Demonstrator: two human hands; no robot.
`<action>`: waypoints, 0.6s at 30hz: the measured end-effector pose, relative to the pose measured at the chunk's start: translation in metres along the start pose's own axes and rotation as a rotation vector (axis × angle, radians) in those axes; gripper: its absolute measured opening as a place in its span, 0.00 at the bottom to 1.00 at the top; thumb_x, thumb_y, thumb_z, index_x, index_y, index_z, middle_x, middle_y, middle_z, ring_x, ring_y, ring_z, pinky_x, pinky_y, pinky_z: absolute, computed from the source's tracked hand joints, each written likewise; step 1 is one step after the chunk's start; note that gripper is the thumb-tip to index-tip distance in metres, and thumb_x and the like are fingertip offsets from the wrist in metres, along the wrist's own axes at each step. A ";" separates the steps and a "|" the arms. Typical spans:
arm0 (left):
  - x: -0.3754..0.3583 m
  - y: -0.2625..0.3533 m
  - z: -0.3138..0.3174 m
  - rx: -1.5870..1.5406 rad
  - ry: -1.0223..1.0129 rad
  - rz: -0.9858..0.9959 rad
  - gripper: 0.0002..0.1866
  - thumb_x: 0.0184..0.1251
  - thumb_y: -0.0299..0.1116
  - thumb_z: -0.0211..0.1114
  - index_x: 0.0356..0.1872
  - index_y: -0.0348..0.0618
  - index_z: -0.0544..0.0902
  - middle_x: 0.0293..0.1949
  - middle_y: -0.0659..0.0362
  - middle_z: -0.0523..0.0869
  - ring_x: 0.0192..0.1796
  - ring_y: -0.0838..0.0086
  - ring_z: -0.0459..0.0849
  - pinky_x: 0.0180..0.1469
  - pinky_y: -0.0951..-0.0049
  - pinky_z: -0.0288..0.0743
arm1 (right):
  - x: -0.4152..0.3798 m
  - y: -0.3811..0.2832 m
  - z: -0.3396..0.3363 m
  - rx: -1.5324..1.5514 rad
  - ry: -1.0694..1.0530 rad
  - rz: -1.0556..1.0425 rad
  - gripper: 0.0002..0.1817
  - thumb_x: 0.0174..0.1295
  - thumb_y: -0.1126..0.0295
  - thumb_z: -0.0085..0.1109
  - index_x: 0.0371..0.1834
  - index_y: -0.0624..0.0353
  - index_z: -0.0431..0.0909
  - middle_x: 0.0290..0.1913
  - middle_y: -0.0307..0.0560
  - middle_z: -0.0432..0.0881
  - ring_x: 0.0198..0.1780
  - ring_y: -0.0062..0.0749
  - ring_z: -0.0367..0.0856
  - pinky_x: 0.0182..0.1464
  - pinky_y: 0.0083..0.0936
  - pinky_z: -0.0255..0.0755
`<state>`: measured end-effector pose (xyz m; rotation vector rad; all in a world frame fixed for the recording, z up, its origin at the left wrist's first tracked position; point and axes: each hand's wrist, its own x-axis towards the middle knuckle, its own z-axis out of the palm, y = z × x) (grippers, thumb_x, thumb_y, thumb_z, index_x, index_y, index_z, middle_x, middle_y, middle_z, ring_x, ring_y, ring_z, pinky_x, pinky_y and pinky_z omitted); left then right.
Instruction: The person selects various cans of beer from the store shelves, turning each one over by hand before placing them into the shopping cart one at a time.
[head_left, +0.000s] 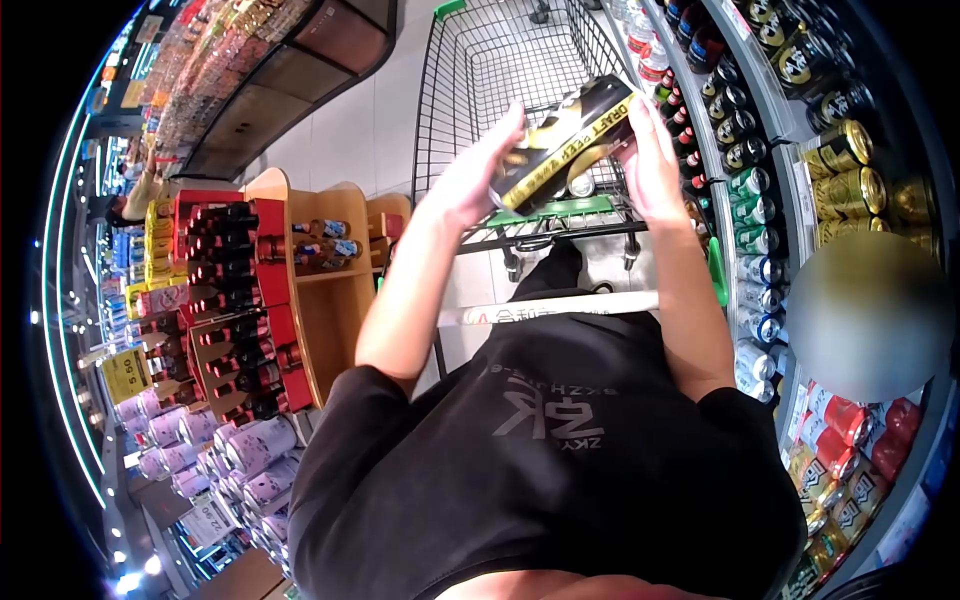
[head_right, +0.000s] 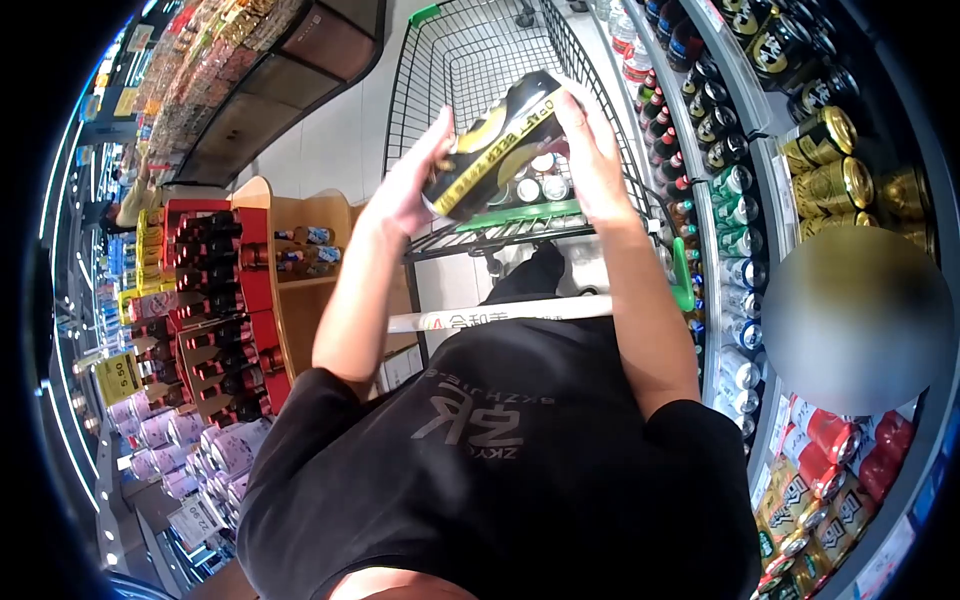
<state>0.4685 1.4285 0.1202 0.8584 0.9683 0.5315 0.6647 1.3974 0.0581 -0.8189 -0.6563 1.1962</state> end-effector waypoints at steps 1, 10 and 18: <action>0.014 0.007 -0.009 0.032 0.079 -0.013 0.40 0.66 0.68 0.56 0.55 0.35 0.80 0.49 0.48 0.86 0.47 0.68 0.87 0.46 0.69 0.84 | 0.002 -0.009 -0.001 -0.067 -0.042 0.048 0.26 0.72 0.53 0.55 0.65 0.59 0.69 0.48 0.42 0.80 0.42 0.21 0.81 0.34 0.19 0.77; 0.173 0.007 -0.087 -0.229 0.248 0.081 0.32 0.76 0.59 0.49 0.46 0.31 0.77 0.36 0.53 0.86 0.37 0.70 0.86 0.45 0.66 0.82 | 0.069 0.008 -0.016 -0.275 -0.212 0.322 0.28 0.63 0.68 0.67 0.64 0.64 0.70 0.53 0.49 0.80 0.50 0.31 0.83 0.50 0.26 0.83; 0.243 -0.108 -0.106 -0.202 0.180 -0.030 0.41 0.74 0.59 0.53 0.77 0.45 0.51 0.65 0.53 0.72 0.53 0.72 0.78 0.42 0.65 0.77 | 0.143 0.150 -0.008 -1.308 -0.236 0.130 0.38 0.50 0.61 0.75 0.63 0.67 0.71 0.45 0.56 0.85 0.46 0.38 0.85 0.51 0.30 0.78</action>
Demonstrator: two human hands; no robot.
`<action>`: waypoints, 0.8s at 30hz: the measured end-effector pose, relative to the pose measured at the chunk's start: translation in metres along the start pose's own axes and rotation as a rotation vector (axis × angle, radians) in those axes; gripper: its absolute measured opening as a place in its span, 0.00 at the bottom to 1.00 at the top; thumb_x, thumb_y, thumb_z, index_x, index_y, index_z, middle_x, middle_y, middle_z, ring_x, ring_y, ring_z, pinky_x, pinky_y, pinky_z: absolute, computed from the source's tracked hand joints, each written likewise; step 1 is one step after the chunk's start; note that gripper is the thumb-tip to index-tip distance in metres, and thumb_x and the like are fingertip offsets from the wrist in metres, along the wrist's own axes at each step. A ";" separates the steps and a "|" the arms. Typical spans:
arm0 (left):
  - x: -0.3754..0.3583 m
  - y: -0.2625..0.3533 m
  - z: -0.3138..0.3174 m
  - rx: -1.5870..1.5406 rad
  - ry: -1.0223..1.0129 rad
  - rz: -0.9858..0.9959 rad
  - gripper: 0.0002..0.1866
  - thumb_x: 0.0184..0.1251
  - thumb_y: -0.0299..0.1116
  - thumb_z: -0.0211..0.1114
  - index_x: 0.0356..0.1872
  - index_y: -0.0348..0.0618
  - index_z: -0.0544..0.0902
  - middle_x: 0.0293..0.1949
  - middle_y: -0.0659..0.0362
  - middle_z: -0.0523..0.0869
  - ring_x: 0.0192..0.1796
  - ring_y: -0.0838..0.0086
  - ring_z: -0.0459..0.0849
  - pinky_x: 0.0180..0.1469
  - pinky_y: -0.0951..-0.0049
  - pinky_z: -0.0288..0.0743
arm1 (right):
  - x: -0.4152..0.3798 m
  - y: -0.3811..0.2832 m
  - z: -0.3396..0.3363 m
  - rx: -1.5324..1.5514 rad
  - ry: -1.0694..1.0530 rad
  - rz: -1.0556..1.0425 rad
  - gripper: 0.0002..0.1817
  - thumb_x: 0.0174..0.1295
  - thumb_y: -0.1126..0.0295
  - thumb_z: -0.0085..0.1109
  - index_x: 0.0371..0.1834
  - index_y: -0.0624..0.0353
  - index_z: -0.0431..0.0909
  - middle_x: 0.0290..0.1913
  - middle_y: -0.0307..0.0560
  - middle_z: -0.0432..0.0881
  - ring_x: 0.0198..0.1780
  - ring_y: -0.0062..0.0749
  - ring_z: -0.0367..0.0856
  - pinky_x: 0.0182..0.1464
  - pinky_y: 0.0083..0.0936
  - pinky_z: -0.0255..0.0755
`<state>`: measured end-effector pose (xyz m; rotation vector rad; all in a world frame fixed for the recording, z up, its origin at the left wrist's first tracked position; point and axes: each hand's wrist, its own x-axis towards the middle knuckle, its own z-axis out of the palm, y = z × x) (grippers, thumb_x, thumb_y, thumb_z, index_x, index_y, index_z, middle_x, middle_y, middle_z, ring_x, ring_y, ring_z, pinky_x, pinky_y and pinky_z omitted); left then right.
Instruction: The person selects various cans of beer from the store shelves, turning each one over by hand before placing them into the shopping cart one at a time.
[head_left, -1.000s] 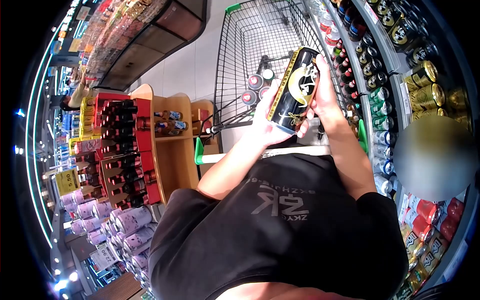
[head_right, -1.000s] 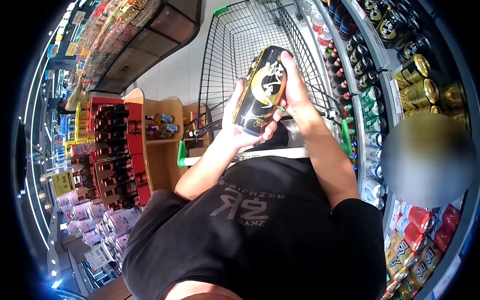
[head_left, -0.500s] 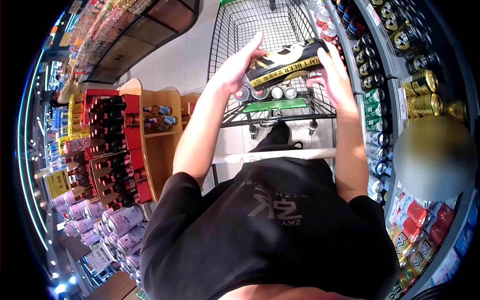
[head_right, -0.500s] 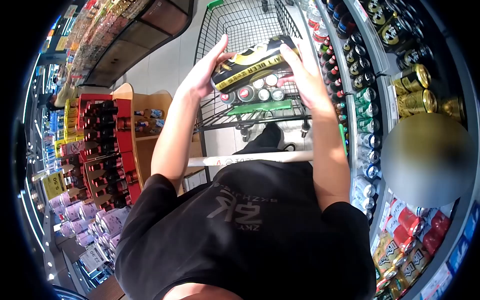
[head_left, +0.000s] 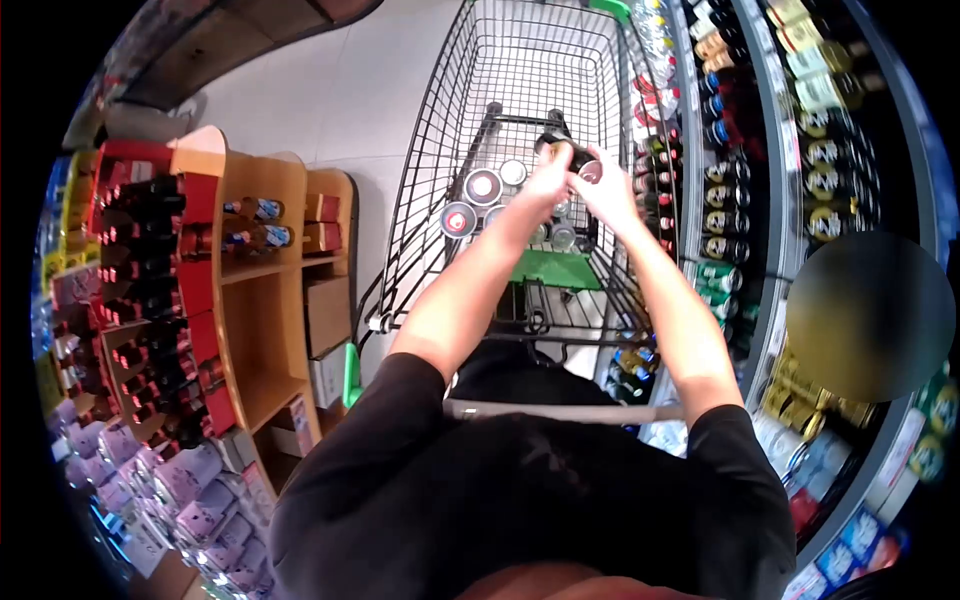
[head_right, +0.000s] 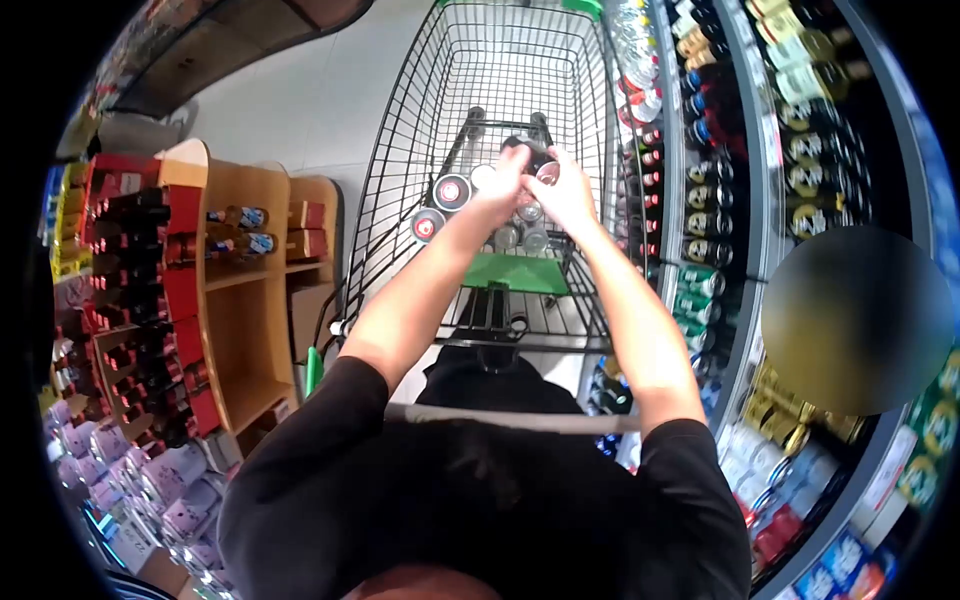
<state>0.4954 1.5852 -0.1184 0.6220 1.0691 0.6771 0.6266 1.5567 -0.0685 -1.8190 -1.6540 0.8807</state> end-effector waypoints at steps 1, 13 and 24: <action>0.009 -0.012 0.003 -0.050 0.002 0.009 0.45 0.72 0.57 0.57 0.78 0.44 0.47 0.65 0.54 0.73 0.57 0.71 0.76 0.46 0.66 0.77 | 0.018 0.019 0.020 -0.071 -0.021 -0.062 0.36 0.51 0.63 0.73 0.63 0.67 0.72 0.48 0.58 0.83 0.50 0.43 0.84 0.53 0.33 0.78; 0.023 -0.070 -0.037 0.712 0.173 -0.176 0.38 0.69 0.57 0.46 0.67 0.32 0.70 0.62 0.35 0.76 0.65 0.45 0.76 0.68 0.54 0.68 | 0.087 0.114 0.152 -0.555 -0.461 0.039 0.42 0.50 0.67 0.71 0.71 0.53 0.61 0.67 0.61 0.67 0.65 0.58 0.72 0.66 0.44 0.70; 0.030 -0.068 -0.055 0.698 0.105 -0.210 0.31 0.64 0.60 0.58 0.44 0.38 0.87 0.46 0.46 0.88 0.53 0.55 0.86 0.58 0.60 0.75 | 0.098 0.136 0.160 -0.444 -0.498 0.004 0.47 0.50 0.68 0.70 0.75 0.58 0.55 0.64 0.70 0.68 0.63 0.62 0.73 0.65 0.45 0.72</action>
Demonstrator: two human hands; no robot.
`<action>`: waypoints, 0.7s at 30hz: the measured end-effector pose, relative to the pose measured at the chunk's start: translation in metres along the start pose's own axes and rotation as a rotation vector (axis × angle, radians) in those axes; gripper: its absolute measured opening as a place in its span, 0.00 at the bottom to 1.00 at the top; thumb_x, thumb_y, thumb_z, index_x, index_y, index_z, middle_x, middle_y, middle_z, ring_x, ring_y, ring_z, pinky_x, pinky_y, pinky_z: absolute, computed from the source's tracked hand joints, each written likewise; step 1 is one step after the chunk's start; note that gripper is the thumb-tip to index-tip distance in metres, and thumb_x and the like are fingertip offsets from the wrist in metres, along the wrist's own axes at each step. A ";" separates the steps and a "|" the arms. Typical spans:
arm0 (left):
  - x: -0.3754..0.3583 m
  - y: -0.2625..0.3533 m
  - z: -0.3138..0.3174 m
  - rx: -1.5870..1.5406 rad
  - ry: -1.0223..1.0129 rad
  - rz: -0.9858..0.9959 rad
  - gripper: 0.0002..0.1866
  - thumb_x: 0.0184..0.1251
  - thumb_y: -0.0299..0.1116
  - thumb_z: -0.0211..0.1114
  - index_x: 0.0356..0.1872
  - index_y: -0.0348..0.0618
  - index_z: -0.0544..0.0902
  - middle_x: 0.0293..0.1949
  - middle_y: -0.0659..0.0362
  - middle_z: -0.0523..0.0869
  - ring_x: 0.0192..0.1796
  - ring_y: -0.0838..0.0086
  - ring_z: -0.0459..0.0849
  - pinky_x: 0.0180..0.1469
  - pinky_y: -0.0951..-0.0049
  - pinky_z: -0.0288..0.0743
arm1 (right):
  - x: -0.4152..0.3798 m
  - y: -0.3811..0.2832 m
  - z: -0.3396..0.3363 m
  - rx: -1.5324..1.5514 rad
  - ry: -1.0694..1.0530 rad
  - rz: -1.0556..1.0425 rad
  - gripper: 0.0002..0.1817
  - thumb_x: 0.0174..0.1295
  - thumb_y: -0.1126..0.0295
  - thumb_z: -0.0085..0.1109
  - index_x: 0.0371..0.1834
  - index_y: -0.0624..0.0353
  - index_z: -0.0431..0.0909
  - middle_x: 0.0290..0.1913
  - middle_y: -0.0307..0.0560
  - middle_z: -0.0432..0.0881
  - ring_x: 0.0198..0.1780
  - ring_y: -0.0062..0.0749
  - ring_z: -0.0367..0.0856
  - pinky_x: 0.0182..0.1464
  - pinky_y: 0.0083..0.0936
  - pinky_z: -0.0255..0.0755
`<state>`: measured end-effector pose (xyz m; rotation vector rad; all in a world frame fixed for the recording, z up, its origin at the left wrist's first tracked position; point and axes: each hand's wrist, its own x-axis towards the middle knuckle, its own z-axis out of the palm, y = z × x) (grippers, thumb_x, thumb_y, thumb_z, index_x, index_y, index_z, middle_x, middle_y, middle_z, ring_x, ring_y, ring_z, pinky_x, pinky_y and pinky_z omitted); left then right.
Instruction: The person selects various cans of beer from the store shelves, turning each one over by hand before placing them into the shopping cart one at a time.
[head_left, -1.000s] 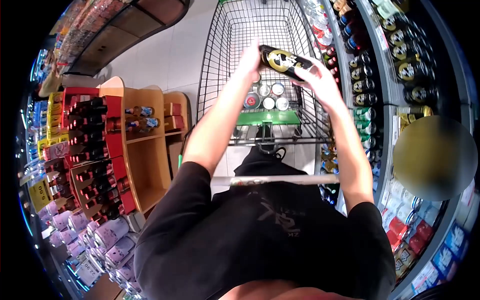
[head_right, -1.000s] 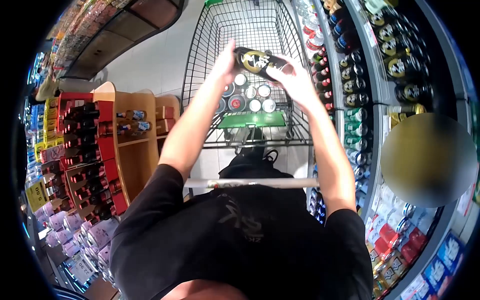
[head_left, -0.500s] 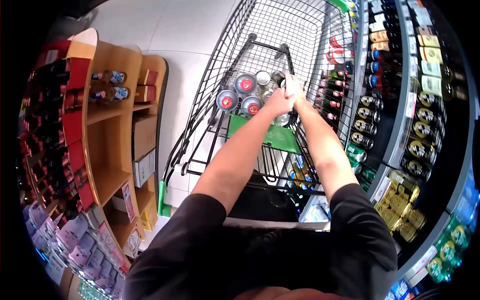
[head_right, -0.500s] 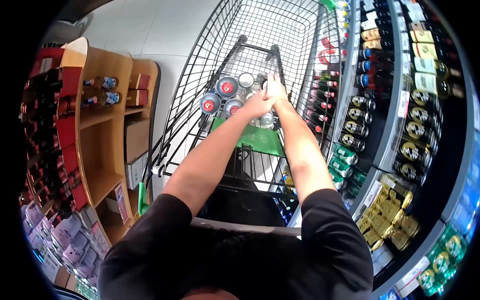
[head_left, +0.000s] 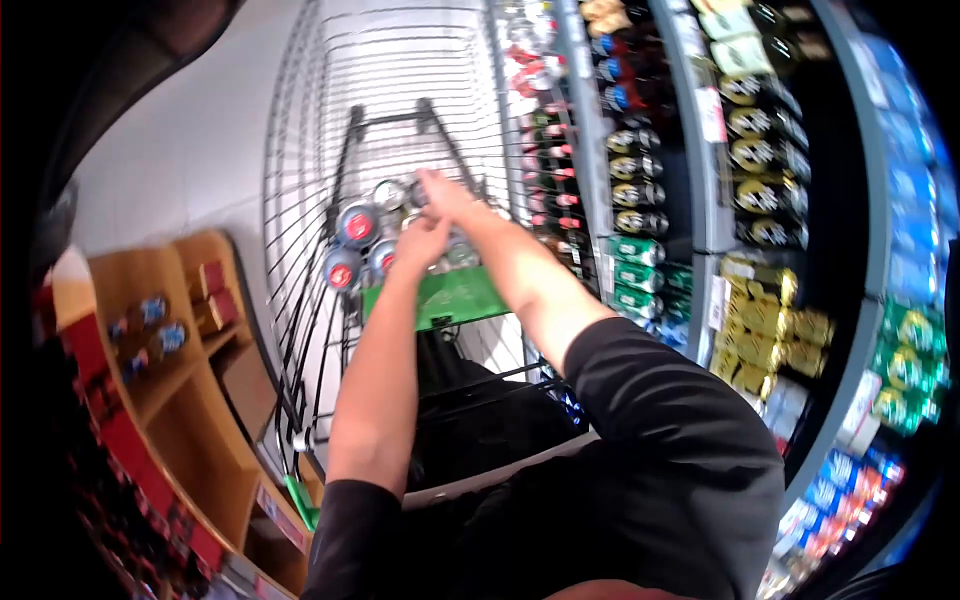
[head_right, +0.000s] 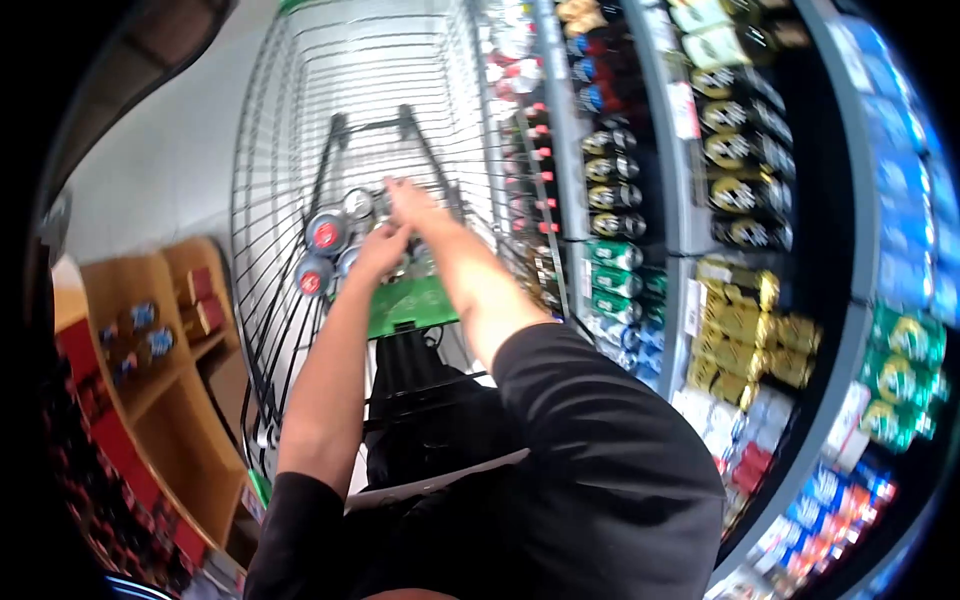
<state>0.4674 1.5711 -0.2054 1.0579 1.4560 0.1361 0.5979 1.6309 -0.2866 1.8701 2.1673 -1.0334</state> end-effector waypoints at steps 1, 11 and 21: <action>0.003 -0.002 0.000 -0.100 -0.003 -0.036 0.30 0.63 0.59 0.62 0.41 0.37 0.87 0.44 0.47 0.89 0.49 0.58 0.87 0.54 0.62 0.77 | -0.004 -0.005 -0.009 0.031 -0.017 0.019 0.46 0.50 0.69 0.68 0.75 0.58 0.55 0.63 0.69 0.70 0.62 0.61 0.74 0.65 0.43 0.71; -0.039 0.093 -0.025 -0.121 -0.366 0.208 0.24 0.72 0.54 0.59 0.49 0.41 0.82 0.43 0.60 0.84 0.33 0.81 0.80 0.37 0.79 0.74 | -0.177 -0.012 -0.154 0.199 0.301 -0.183 0.36 0.60 0.57 0.65 0.69 0.61 0.67 0.55 0.60 0.81 0.57 0.50 0.81 0.60 0.38 0.74; -0.195 0.106 -0.015 0.659 -0.794 0.397 0.25 0.71 0.49 0.64 0.59 0.40 0.78 0.44 0.62 0.84 0.44 0.79 0.81 0.51 0.76 0.74 | -0.497 0.001 -0.129 0.591 1.076 0.099 0.17 0.60 0.74 0.66 0.52 0.63 0.81 0.46 0.44 0.86 0.47 0.25 0.83 0.55 0.24 0.77</action>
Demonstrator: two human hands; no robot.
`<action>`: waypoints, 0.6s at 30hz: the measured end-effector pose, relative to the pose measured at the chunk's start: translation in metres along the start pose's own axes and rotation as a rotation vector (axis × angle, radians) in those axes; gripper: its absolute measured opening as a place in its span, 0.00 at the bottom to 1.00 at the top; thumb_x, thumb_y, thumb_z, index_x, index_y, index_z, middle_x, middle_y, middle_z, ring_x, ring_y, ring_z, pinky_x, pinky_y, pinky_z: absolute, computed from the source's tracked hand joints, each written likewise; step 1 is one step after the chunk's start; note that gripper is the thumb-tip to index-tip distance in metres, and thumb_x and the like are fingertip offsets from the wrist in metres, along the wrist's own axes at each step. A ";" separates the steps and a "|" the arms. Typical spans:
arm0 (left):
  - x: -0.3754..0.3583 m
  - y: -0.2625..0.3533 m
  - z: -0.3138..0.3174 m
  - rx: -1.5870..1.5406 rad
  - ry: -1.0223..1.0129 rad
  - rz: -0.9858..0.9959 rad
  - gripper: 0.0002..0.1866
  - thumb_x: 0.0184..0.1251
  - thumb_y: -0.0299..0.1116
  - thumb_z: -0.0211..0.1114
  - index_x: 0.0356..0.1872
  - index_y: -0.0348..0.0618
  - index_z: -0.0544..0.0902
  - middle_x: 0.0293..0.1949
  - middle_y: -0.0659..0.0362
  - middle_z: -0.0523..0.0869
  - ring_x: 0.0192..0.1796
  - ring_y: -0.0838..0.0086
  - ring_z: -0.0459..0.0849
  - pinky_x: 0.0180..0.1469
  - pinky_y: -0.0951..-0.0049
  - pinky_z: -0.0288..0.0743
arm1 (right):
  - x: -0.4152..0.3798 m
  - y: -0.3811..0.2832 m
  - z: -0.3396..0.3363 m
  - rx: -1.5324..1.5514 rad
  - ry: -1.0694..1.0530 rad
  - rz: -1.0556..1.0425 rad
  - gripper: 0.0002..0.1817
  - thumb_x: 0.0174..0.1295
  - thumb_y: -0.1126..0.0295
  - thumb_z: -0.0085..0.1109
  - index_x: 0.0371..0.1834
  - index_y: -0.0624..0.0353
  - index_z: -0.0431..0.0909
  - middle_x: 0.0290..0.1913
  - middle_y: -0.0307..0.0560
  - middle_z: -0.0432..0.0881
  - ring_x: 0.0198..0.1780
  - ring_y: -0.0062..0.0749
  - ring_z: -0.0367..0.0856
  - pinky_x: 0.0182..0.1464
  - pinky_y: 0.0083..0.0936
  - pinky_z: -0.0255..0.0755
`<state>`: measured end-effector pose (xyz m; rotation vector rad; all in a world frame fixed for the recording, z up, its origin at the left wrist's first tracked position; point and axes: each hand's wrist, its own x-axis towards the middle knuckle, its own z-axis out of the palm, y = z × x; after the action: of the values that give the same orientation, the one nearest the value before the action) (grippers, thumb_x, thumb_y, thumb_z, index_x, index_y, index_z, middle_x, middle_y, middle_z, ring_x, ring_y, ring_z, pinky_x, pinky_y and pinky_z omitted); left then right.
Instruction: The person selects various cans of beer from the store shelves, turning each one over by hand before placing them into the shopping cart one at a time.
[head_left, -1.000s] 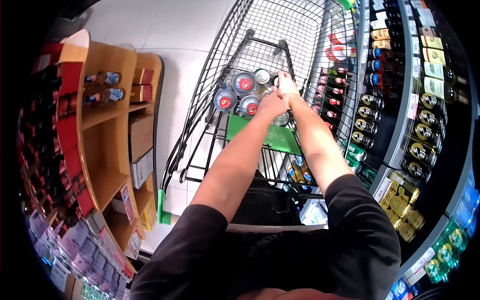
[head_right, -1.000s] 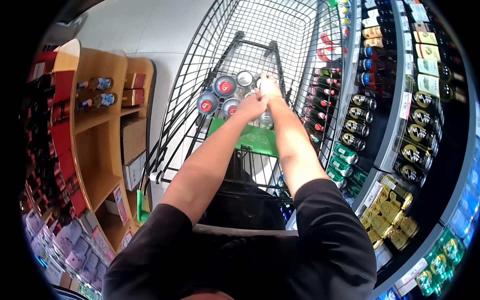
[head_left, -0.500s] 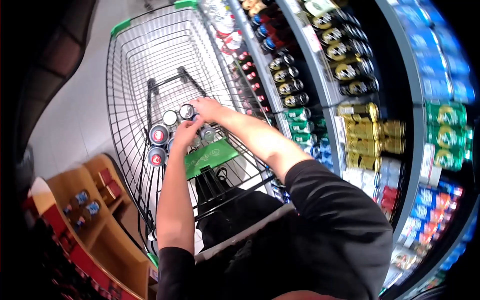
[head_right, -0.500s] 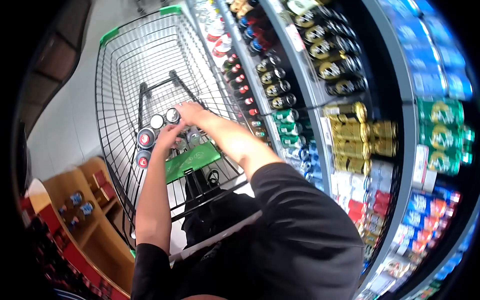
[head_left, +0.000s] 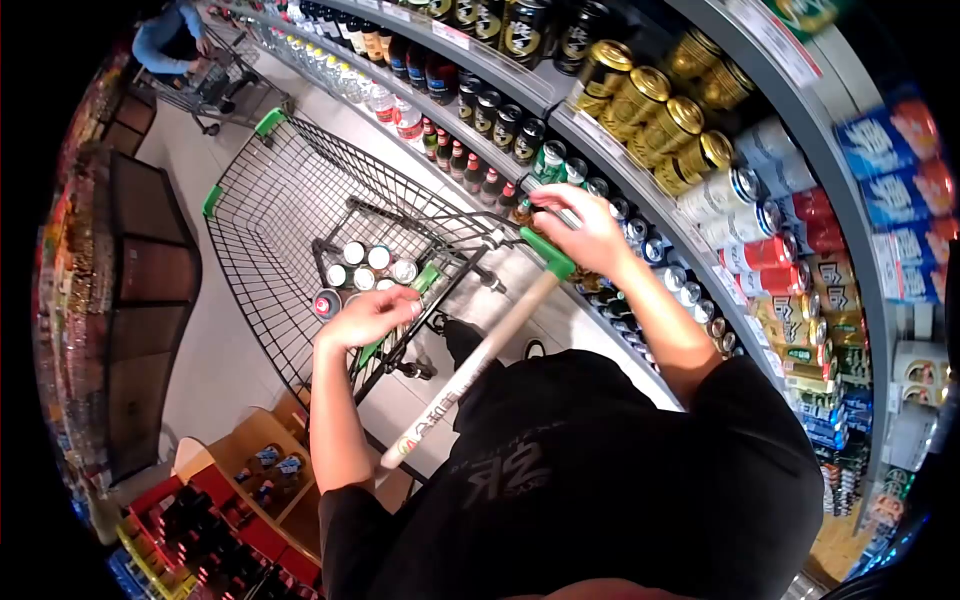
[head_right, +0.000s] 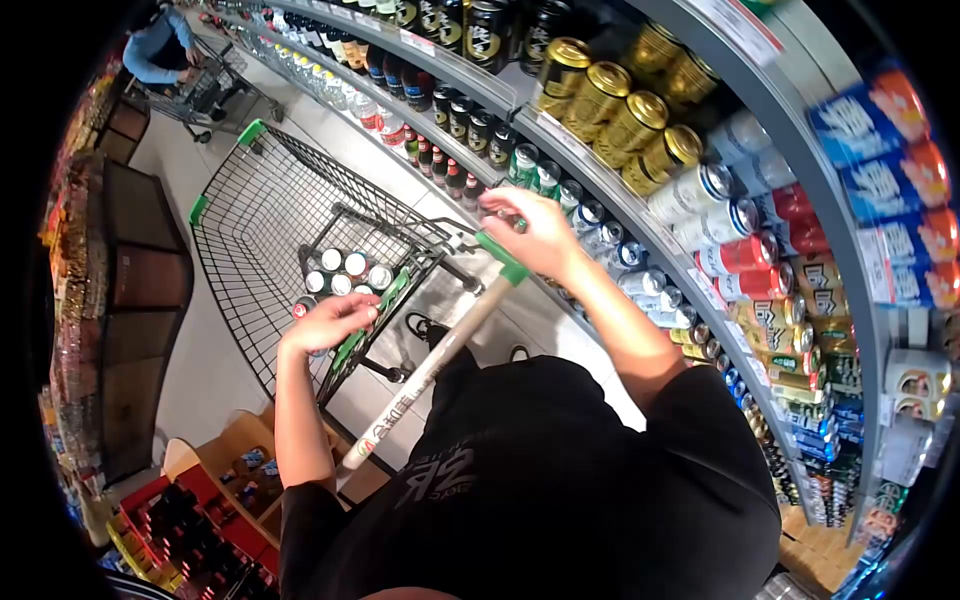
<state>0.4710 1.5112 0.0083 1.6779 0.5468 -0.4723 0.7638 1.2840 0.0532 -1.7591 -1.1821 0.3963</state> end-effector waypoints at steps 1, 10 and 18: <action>-0.011 0.015 0.014 0.128 0.026 -0.011 0.26 0.69 0.48 0.67 0.59 0.41 0.78 0.44 0.62 0.84 0.45 0.78 0.79 0.52 0.75 0.73 | -0.015 0.006 -0.023 -0.027 0.054 0.070 0.16 0.59 0.69 0.67 0.51 0.61 0.81 0.46 0.45 0.86 0.47 0.30 0.85 0.52 0.27 0.78; -0.012 -0.020 0.073 -0.415 0.297 0.042 0.18 0.68 0.38 0.67 0.52 0.35 0.85 0.45 0.61 0.88 0.47 0.77 0.83 0.56 0.77 0.72 | 0.067 0.006 -0.137 -0.740 0.289 -0.386 0.39 0.56 0.59 0.69 0.70 0.60 0.64 0.70 0.59 0.67 0.71 0.53 0.65 0.71 0.41 0.64; -0.025 0.003 0.108 -0.305 0.280 0.075 0.18 0.69 0.41 0.67 0.50 0.38 0.88 0.42 0.62 0.88 0.46 0.78 0.80 0.55 0.76 0.70 | 0.202 0.033 -0.139 -0.905 -0.143 0.104 0.43 0.59 0.53 0.68 0.74 0.58 0.60 0.63 0.64 0.76 0.64 0.51 0.75 0.64 0.39 0.71</action>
<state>0.4517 1.4017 0.0075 1.4709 0.7191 -0.0906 0.9749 1.3792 0.1402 -2.6004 -1.5056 0.0225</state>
